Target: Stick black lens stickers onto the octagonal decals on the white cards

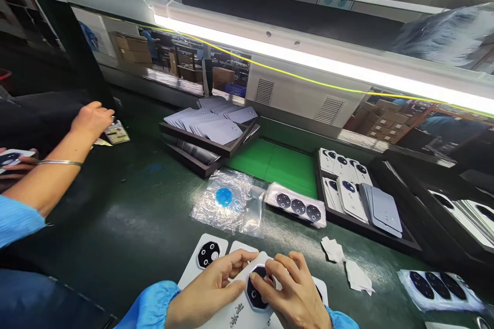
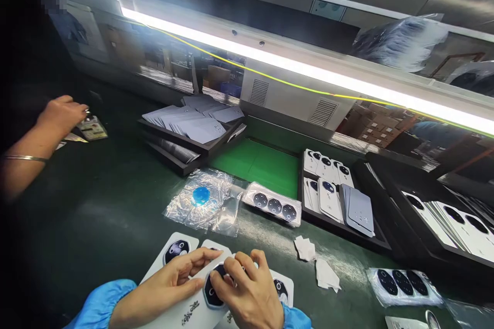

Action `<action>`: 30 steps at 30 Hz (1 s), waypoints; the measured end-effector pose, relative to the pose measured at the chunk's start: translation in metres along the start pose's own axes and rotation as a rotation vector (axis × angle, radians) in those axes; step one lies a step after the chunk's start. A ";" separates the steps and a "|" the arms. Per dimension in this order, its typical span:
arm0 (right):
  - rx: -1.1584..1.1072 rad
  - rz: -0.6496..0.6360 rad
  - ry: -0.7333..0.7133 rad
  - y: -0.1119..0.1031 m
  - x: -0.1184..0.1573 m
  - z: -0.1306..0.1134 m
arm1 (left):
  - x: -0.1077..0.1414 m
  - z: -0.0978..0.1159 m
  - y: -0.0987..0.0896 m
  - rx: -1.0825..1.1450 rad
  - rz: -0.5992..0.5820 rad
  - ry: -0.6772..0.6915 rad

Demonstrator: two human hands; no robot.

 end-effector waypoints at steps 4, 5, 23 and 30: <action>-0.005 0.005 0.012 0.001 0.000 0.000 | 0.000 0.001 -0.001 -0.006 -0.024 0.001; -0.022 0.006 0.014 0.002 0.000 0.000 | 0.000 0.000 -0.001 -0.002 -0.032 0.004; 0.022 -0.014 0.037 0.002 -0.001 0.003 | 0.004 0.000 0.002 0.046 0.078 -0.033; -0.004 -0.041 0.148 -0.002 0.006 0.006 | 0.006 -0.001 0.002 0.105 0.102 -0.014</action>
Point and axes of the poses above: each hand's wrist, its own x-axis away from the middle knuckle, its own y-axis out of the palm, z = x × y, the point moved 2 cm from there along -x, towards the middle knuckle, and after that the axes turned 4 degrees about z, right-handed, at the moved point
